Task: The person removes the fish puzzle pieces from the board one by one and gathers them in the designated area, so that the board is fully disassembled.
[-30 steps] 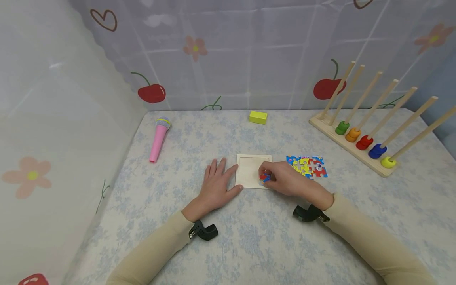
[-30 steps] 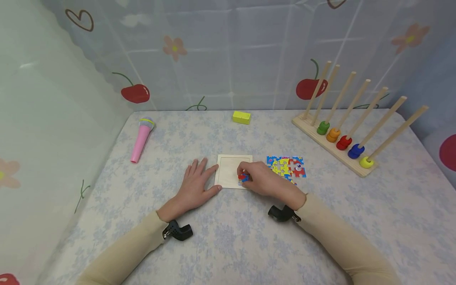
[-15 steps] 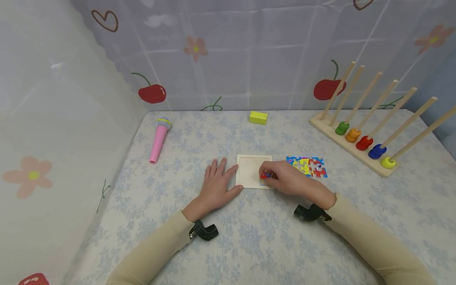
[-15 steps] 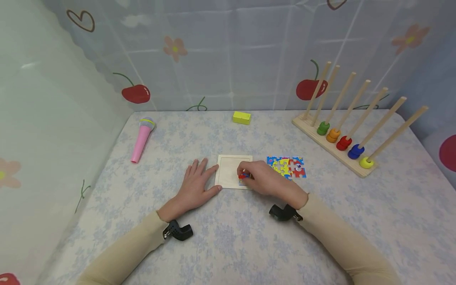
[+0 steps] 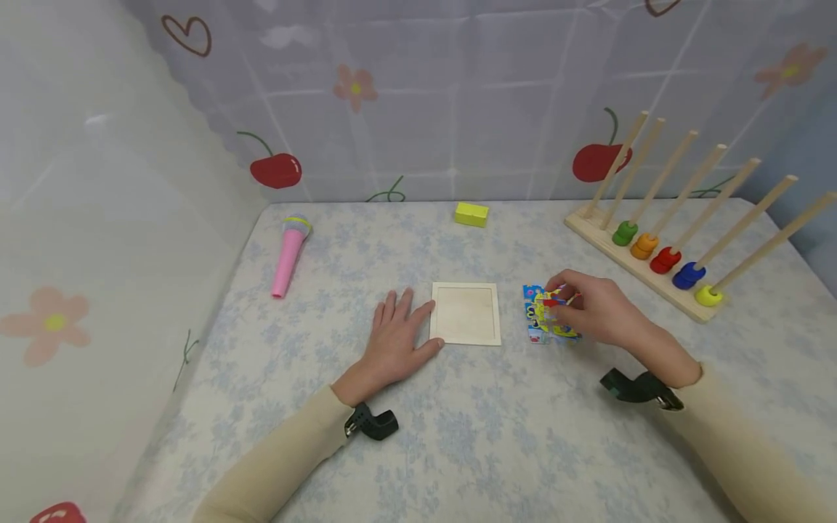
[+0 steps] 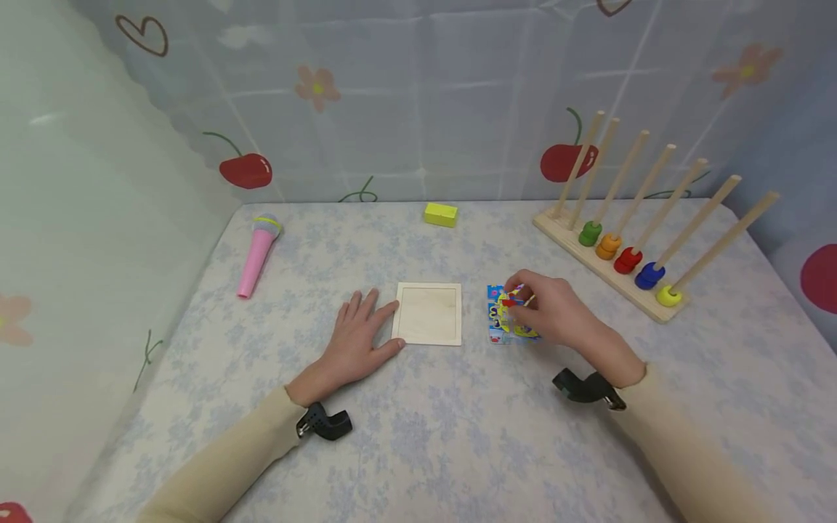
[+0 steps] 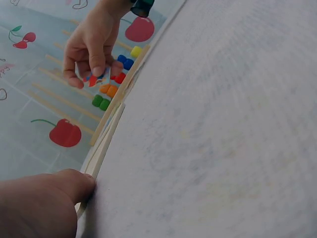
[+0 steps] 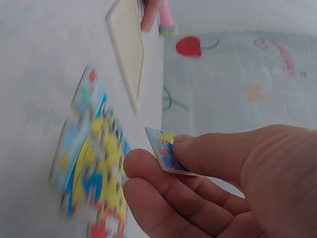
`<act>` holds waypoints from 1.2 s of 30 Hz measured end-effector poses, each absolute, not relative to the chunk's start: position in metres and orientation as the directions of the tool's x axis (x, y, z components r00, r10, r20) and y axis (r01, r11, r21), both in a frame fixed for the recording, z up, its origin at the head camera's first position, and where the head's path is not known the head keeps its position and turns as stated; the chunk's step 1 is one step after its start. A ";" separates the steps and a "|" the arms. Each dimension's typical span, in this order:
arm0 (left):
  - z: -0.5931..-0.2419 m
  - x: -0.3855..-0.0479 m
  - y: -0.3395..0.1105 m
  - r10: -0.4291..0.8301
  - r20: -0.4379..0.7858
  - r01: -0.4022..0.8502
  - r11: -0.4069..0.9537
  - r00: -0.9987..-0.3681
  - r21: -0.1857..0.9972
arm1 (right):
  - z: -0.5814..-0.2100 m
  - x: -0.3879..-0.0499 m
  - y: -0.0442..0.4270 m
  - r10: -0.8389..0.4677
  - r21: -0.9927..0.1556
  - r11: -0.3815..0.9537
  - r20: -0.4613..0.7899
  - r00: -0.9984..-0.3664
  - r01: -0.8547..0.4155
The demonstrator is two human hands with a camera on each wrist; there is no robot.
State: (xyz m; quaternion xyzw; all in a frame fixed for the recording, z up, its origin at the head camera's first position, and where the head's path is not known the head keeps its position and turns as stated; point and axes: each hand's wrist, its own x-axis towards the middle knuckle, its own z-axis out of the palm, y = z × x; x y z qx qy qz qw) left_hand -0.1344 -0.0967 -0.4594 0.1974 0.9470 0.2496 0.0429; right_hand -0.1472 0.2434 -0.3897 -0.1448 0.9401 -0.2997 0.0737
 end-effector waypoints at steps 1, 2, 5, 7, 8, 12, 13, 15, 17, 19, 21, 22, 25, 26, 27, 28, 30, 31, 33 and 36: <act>-0.460 -0.135 -0.097 0.395 0.020 0.354 0.796 -0.918 0.490 | -0.390 -0.145 0.250 -0.297 -0.577 0.789 -0.057 -0.953 -0.211; -0.460 -0.135 -0.097 0.395 0.021 0.354 0.796 -0.918 0.491 | -0.391 -0.144 0.257 -0.281 -0.567 0.799 -0.062 -0.958 -0.198; -0.461 -0.135 -0.097 0.391 0.022 0.351 0.797 -0.920 0.491 | -0.395 -0.140 0.273 -0.253 -0.547 0.820 -0.079 -0.964 -0.170; -0.461 -0.135 -0.097 0.390 0.021 0.349 0.797 -0.920 0.493 | -0.398 -0.136 0.281 -0.244 -0.537 0.827 -0.079 -0.966 -0.165; -0.461 -0.135 -0.098 0.391 0.021 0.350 0.797 -0.920 0.493 | -0.400 -0.135 0.285 -0.239 -0.536 0.829 -0.076 -0.968 -0.162; -0.461 -0.135 -0.097 0.395 0.019 0.352 0.795 -0.919 0.494 | -0.406 -0.127 0.295 -0.223 -0.552 0.820 -0.069 -0.972 -0.149; -0.461 -0.135 -0.097 0.396 0.019 0.353 0.794 -0.918 0.495 | -0.407 -0.126 0.297 -0.219 -0.561 0.816 -0.073 -0.973 -0.141; -0.460 -0.135 -0.097 0.399 0.022 0.356 0.791 -0.917 0.498 | -0.408 -0.125 0.299 -0.218 -0.578 0.805 -0.080 -0.973 -0.133; -0.459 -0.134 -0.097 0.398 0.026 0.357 0.789 -0.917 0.501 | -0.409 -0.126 0.300 -0.223 -0.596 0.792 -0.087 -0.971 -0.128; -0.458 -0.134 -0.098 0.396 0.029 0.356 0.789 -0.918 0.501 | -0.409 -0.127 0.300 -0.225 -0.619 0.777 -0.106 -0.969 -0.113; -0.458 -0.135 -0.098 0.394 0.029 0.354 0.790 -0.919 0.501 | -0.410 -0.128 0.301 -0.230 -0.632 0.769 -0.131 -0.964 -0.098; -0.459 -0.135 -0.098 0.393 0.027 0.353 0.791 -0.919 0.500 | -0.410 -0.128 0.301 -0.231 -0.639 0.765 -0.152 -0.961 -0.083; -0.460 -0.136 -0.098 0.395 0.024 0.354 0.794 -0.918 0.495 | -0.411 -0.129 0.300 -0.230 -0.653 0.756 -0.208 -0.951 -0.040; -0.460 -0.136 -0.098 0.396 0.024 0.355 0.793 -0.918 0.494 | -0.411 -0.129 0.300 -0.229 -0.656 0.754 -0.222 -0.948 -0.028; -0.460 -0.136 -0.098 0.396 0.025 0.356 0.793 -0.918 0.494 | -0.412 -0.129 0.300 -0.227 -0.659 0.752 -0.234 -0.946 -0.017; -0.460 -0.136 -0.098 0.397 0.027 0.358 0.793 -0.917 0.493 | -0.413 -0.129 0.300 -0.222 -0.661 0.751 -0.241 -0.945 -0.008; -0.459 -0.135 -0.097 0.397 0.032 0.360 0.790 -0.917 0.496 | -0.415 -0.129 0.299 -0.209 -0.656 0.755 -0.244 -0.947 0.003; -0.459 -0.135 -0.097 0.398 0.032 0.360 0.790 -0.917 0.496 | -0.416 -0.129 0.299 -0.205 -0.651 0.759 -0.241 -0.949 0.002; -0.459 -0.135 -0.097 0.401 0.030 0.362 0.789 -0.916 0.496 | -0.419 -0.129 0.299 -0.196 -0.634 0.773 -0.231 -0.953 -0.005; -0.458 -0.134 -0.097 0.404 0.031 0.365 0.788 -0.914 0.496 | -0.422 -0.129 0.300 -0.189 -0.597 0.802 -0.212 -0.959 -0.026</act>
